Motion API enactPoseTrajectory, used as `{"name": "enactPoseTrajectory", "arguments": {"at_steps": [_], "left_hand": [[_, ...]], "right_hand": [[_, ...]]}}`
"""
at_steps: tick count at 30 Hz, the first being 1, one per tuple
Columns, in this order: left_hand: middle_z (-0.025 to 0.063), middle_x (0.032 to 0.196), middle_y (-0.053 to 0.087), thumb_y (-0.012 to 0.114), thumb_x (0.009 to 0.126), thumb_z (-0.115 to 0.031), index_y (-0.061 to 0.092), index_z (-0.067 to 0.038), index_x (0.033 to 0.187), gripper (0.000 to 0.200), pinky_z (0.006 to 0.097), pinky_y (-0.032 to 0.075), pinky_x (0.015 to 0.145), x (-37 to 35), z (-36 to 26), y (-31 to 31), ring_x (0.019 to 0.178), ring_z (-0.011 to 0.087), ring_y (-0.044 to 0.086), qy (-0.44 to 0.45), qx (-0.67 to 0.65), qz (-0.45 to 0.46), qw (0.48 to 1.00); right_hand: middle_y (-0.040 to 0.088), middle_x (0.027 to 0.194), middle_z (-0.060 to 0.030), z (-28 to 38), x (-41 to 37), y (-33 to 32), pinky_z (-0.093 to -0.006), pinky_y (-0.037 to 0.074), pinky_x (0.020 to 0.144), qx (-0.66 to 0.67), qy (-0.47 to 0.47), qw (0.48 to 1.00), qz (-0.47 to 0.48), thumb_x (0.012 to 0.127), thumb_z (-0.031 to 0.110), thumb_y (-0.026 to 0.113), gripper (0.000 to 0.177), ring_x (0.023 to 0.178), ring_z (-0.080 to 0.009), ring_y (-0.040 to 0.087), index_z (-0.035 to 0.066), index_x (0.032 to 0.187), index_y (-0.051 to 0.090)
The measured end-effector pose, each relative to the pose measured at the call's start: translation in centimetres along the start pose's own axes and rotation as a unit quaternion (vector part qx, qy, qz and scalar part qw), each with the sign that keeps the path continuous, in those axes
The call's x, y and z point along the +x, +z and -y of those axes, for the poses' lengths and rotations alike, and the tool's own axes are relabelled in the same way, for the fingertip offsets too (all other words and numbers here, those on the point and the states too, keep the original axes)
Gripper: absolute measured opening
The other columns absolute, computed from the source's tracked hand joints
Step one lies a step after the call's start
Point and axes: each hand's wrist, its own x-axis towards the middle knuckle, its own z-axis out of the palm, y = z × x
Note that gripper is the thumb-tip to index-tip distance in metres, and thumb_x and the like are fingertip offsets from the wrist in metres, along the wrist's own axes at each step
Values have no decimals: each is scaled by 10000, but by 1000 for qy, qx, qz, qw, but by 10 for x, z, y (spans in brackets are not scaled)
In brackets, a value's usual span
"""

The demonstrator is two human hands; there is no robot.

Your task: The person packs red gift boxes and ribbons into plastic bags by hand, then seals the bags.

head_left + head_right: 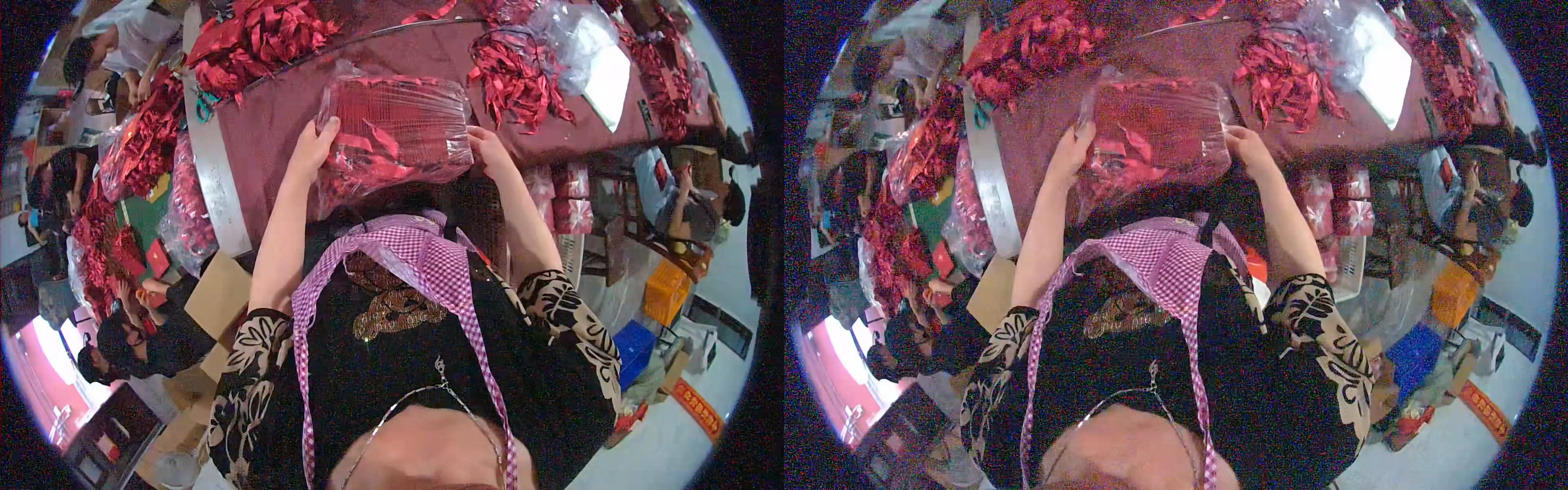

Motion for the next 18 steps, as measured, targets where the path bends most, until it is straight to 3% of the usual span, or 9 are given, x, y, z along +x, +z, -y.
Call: {"name": "enactPoseTrajectory", "arguments": {"at_steps": [3,6,8,9,11,13,15,17,18], "left_hand": [[93,1124,564,573,884,-364,470,11,1241,528,312,404,889,-4,-3,-6,1004,166,520,-13,3,4,1000],[82,1126,562,570,884,-372,471,-5,1246,524,315,397,893,3,12,-21,1013,165,511,-51,-26,5,998],[75,1126,561,566,886,-376,475,-12,1244,519,315,395,892,10,27,-37,1016,163,507,-64,-54,10,996],[69,1127,560,563,887,-380,478,-18,1241,513,315,393,891,12,31,-41,1018,161,503,-78,-84,13,993],[65,1118,560,558,889,-383,479,-14,1235,512,312,396,879,1,20,-46,1011,160,502,-74,-52,-5,996],[62,1117,557,553,891,-384,482,-10,1228,508,306,397,872,-1,24,-57,1009,159,499,-89,-87,-31,992],[86,1109,568,562,884,-375,483,-1,1224,511,312,397,881,-6,28,-67,1011,173,511,-61,-34,-79,994],[118,1118,578,569,881,-349,496,23,1200,496,336,404,886,6,55,-92,1007,203,530,66,176,-194,963],[160,1121,581,581,870,-318,511,48,1172,480,354,413,892,4,57,-105,1026,248,539,30,172,-203,963]], "right_hand": [[635,870,-19,-9,28,-13,-258,479,660,-85,7,996,4,862,142,581,289,757,-111,595,-4,1111,581],[660,878,-73,-4,37,-13,-282,455,774,-158,-53,986,-4,807,162,627,254,832,-144,596,-31,971,644],[622,738,-16,46,12,19,-248,450,619,-214,-17,977,-18,808,102,614,199,687,-93,565,-12,968,644],[622,738,-16,51,14,23,-248,450,619,-214,-17,977,-18,808,102,614,199,687,-93,565,-12,968,644],[625,733,-19,60,27,28,-249,440,629,-342,-158,926,-4,786,108,634,176,674,-87,551,-26,898,658],[635,750,-26,63,39,36,-252,440,646,-305,-159,939,33,777,120,647,176,682,-89,551,-23,877,665],[637,743,-31,88,33,61,-241,442,658,-283,-182,940,54,774,110,646,165,693,-83,558,-24,868,668],[637,729,-36,112,27,86,-237,449,652,-361,-197,907,92,776,92,641,142,692,-80,565,-31,842,666],[633,714,-32,115,28,100,-241,451,637,-321,-206,920,96,775,104,643,148,680,-78,563,-33,826,666]]}}
